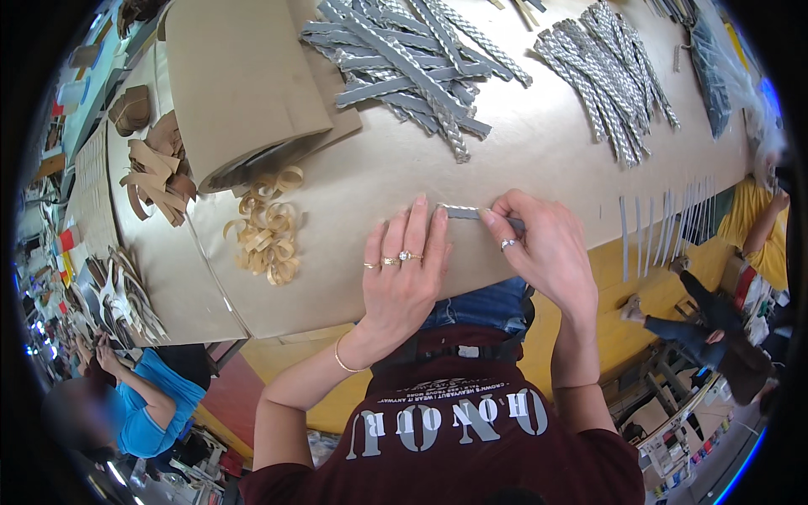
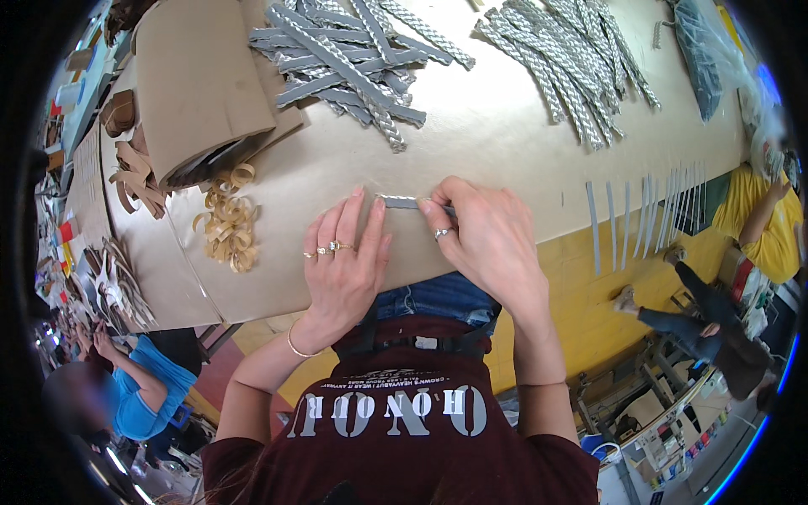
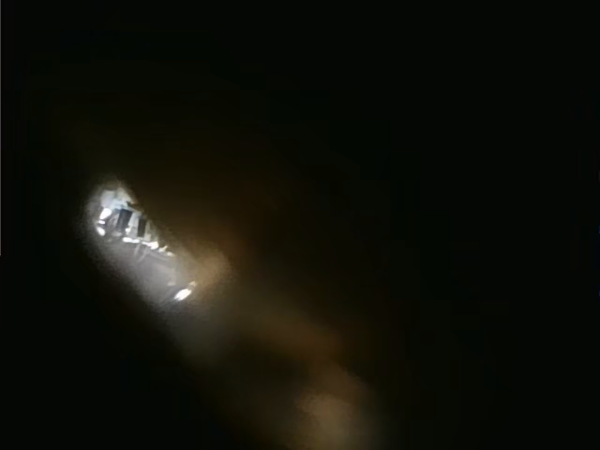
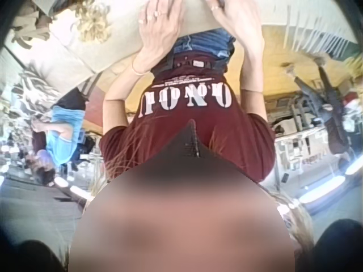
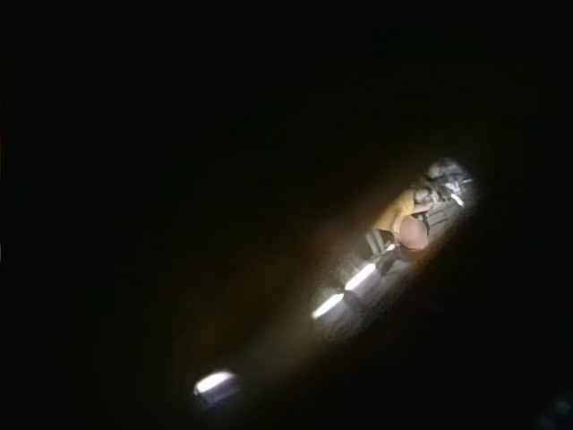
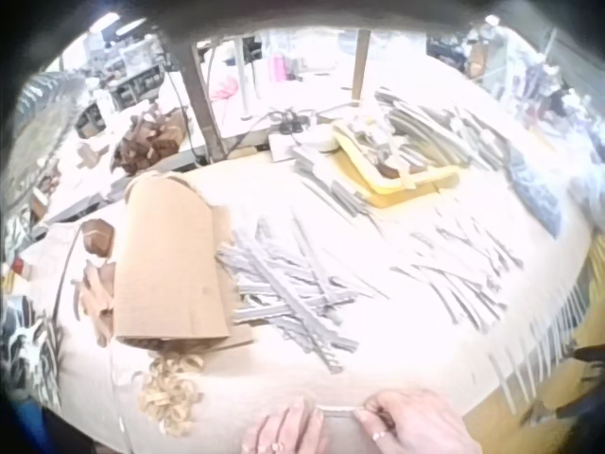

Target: The person repeatedly picks up small rubber bands and silver braided cords from a workbench, threads the bands onto the cords, and places the finished pieces into a row of upright slots. The person also moves aside a yellow tray and other items to access materials.

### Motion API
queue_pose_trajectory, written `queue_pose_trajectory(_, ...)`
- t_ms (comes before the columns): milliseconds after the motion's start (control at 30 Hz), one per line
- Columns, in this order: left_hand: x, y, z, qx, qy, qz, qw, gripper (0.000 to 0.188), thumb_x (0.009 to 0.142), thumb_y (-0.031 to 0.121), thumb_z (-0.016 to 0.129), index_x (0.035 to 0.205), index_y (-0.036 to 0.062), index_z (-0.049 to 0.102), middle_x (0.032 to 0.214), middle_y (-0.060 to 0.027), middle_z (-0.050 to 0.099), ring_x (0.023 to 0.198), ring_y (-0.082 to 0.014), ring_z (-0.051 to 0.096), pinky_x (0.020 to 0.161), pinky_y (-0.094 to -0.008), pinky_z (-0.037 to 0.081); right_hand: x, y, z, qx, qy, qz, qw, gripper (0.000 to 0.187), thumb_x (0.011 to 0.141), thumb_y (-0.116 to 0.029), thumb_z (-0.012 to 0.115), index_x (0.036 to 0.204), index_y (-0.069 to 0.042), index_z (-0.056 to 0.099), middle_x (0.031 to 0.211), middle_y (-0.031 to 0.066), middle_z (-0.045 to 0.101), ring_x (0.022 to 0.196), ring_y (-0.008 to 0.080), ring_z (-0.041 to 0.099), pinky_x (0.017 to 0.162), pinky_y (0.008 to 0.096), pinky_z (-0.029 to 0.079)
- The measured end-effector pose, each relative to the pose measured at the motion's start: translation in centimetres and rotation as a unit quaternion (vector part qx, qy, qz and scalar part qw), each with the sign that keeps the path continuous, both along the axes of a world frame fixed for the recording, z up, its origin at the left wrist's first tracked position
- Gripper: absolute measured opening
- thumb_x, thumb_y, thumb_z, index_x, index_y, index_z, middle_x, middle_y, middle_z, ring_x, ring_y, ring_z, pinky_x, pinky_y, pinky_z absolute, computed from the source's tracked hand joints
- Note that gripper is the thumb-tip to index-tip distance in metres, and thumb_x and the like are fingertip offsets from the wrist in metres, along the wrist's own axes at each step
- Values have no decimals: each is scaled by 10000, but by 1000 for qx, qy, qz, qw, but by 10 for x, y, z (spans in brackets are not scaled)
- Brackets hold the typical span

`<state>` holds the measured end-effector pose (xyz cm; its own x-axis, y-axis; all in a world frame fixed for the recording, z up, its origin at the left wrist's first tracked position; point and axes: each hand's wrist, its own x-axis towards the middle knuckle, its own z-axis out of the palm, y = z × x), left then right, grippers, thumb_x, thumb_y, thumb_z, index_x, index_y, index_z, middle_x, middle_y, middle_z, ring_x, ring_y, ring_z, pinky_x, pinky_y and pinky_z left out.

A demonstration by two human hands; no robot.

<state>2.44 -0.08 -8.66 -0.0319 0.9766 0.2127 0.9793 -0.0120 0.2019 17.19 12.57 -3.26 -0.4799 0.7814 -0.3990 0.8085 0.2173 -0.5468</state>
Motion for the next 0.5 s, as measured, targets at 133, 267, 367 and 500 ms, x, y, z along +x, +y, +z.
queue_pose_trajectory(133,1,0,1,-21,20,-10,1000,464,844,193,703,1274,43,621,1367,-140,549,1213,-278,536,1037,-434,388,0,0,0,-5,-1,-5,1000,190,914,-235,667,856,-54,656,632,128,622,603,296,636,604,394,472)
queue_pose_trajectory(267,1,-1,5,-37,24,-13,999,478,857,193,689,1298,32,600,1400,-144,525,1256,-279,519,1065,-438,370,-2,0,-1,8,-17,-5,1000,189,901,-248,676,848,-67,662,637,116,637,619,293,650,613,393,486)
queue_pose_trajectory(367,6,-1,7,-43,4,-5,999,528,869,191,674,1350,12,550,1445,-163,485,1322,-305,476,1108,-464,335,-2,-2,-2,19,-23,-7,1000,191,892,-258,683,845,-74,666,646,112,651,632,291,663,623,390,497)
queue_pose_trajectory(500,21,1,5,-80,-91,-45,992,615,899,198,640,1435,-26,440,1514,-205,400,1417,-354,374,1157,-506,277,-1,-5,-6,45,-9,-9,999,208,884,-269,695,846,-66,670,657,116,663,626,293,669,626,391,506)
